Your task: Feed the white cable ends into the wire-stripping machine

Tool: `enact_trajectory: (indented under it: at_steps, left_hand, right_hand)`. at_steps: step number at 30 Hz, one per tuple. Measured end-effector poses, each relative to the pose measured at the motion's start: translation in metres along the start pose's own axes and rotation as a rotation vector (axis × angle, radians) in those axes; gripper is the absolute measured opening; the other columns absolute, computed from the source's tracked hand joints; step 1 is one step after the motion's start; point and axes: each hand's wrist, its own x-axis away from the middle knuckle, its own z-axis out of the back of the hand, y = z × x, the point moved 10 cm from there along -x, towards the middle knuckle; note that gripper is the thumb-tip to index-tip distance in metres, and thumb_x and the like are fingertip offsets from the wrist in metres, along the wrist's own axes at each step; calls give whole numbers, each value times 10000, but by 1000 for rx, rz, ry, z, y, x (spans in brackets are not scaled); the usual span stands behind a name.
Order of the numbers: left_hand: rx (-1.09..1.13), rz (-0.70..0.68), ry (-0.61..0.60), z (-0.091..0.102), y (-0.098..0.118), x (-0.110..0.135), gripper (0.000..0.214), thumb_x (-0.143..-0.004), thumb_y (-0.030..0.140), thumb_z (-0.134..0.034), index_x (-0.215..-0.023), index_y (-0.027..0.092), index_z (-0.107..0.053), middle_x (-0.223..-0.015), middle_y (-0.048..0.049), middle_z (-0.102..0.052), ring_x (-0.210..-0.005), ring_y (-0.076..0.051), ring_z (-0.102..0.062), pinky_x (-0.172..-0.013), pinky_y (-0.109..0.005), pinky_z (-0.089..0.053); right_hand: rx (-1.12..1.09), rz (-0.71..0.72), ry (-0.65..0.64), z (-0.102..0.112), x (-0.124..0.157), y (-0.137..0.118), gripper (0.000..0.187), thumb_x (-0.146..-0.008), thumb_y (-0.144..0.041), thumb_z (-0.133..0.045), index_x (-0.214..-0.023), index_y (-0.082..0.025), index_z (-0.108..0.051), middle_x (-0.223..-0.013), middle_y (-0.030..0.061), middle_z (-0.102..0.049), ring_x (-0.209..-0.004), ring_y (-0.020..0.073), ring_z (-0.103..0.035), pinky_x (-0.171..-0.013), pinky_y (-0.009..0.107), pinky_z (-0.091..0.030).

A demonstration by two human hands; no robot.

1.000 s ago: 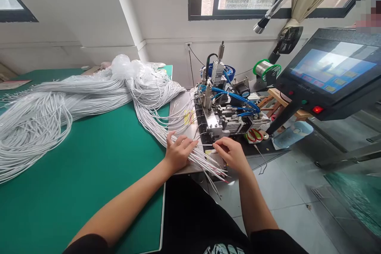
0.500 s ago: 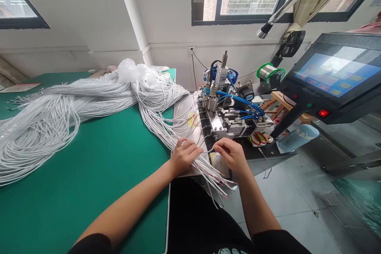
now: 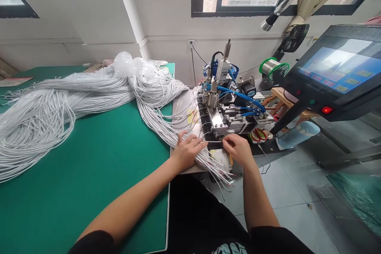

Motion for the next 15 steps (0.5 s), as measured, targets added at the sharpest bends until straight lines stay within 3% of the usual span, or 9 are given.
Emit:
enact_trajectory:
  at_steps: [9, 15]
  left_hand:
    - [38, 16, -74, -10, -4, -1, 466, -725, 112, -549, -1169, 242, -601, -1159, -46, -669, -1015, -244, -569, -1022, -522, -205]
    - [58, 11, -153, -16, -1, -4, 538, -700, 73, -530, -1208, 242, -578, -1189, -53, -657, -1007, -242, -564, -1004, -508, -237]
  right_hand:
    - [-96, -52, -40, -13, -1, 21, 189, -805, -265, -495, -639, -196, -555, -633, 8, -564, -622, 165, -500, -596, 266, -355]
    - [-334, -131, -65, -23, -1, 33, 243, -803, -339, -491, -609, -193, -487, -583, -12, -464, -577, 145, -427, -559, 256, -327]
